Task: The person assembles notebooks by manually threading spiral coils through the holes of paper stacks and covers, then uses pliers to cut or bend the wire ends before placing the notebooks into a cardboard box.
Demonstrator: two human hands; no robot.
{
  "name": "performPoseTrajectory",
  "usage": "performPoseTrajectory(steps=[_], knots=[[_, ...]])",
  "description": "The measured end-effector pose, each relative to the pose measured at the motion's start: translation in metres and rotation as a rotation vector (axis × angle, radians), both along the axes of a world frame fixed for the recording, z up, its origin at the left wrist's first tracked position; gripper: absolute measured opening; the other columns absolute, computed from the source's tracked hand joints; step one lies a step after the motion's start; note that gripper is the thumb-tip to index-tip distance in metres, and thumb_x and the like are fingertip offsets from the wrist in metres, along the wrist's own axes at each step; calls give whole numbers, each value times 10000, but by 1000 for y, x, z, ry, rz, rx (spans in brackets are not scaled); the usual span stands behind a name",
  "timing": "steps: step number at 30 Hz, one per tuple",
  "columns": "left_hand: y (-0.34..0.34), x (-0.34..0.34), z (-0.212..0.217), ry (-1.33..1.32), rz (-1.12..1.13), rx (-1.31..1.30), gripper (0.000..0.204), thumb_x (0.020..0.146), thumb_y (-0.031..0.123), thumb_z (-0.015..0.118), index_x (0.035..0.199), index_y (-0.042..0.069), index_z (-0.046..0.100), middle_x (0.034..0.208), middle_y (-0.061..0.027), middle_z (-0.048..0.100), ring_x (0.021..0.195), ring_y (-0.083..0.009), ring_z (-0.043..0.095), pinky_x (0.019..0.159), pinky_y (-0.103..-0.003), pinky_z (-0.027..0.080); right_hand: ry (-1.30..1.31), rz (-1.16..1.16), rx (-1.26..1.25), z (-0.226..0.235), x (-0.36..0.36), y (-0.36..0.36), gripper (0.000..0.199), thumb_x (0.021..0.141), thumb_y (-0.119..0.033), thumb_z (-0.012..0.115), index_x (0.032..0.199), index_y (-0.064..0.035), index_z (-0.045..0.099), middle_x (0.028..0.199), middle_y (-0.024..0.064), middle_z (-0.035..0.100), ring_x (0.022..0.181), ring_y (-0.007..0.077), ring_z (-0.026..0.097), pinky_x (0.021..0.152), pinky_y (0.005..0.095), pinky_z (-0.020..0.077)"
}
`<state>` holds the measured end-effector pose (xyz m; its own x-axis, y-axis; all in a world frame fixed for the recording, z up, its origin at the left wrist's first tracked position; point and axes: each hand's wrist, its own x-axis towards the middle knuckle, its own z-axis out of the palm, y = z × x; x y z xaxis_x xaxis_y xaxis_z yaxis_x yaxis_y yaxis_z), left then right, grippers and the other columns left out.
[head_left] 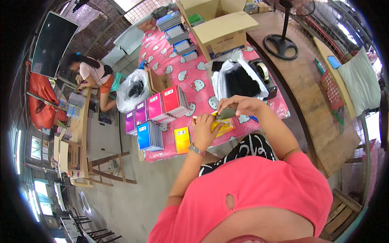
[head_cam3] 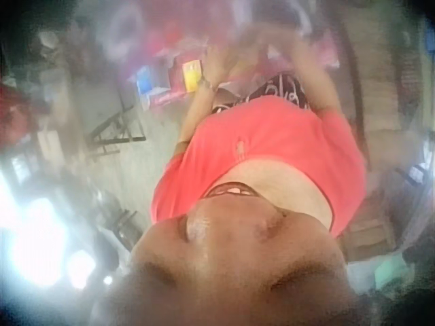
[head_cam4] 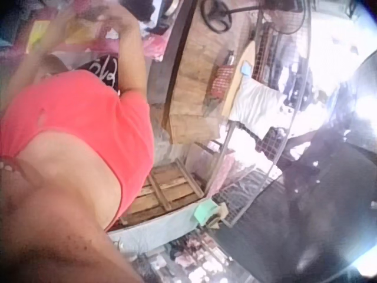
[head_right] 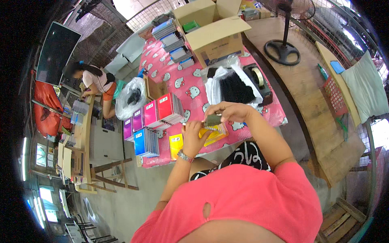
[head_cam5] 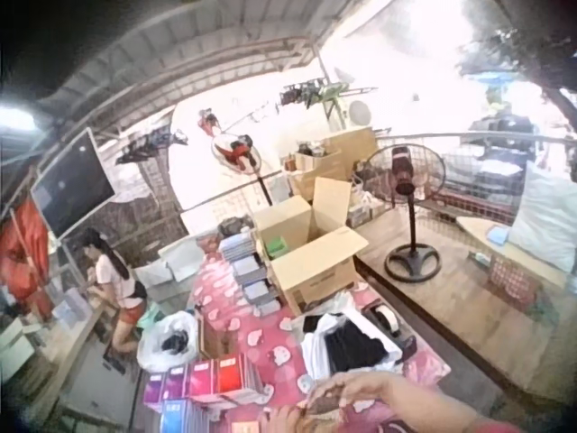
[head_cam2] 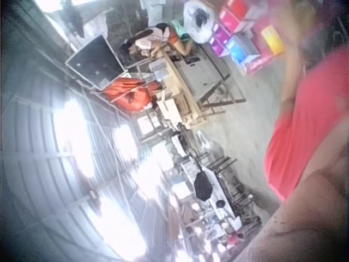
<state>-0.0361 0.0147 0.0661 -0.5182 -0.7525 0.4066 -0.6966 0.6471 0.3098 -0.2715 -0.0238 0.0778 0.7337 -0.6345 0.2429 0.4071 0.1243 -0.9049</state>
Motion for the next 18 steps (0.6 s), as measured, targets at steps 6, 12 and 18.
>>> performPoseTrajectory(steps=[6, 12, 18], knots=[[-2, 3, 1, 112, 2, 27, 383, 688, 250, 809, 964, 100, 590, 945, -87, 558, 958, -297, 505, 823, -412, 363, 319, -116, -109, -3, -5, 0, 461, 622, -145, 750, 1070, -45, 702, 1107, 99, 557, 1079, 205, 519, 946, 319, 403], [-5, 4, -4, 108, 6, 30, 400, 699, 316, 792, 966, 97, 590, 941, -63, 569, 963, -285, 508, 828, -437, 353, -43, 6, 62, 3, -4, 7, 438, 618, -126, 720, 1042, -20, 696, 1154, 102, 531, 1079, 200, 517, 964, 320, 385], [-2, 3, 4, 135, -8, 57, 392, 687, 218, 811, 966, 77, 576, 952, -100, 568, 962, -309, 503, 817, -423, 384, 215, -58, -9, 10, 1, 5, 457, 619, -136, 743, 1057, -19, 690, 1142, 103, 532, 1070, 203, 523, 941, 327, 410]])
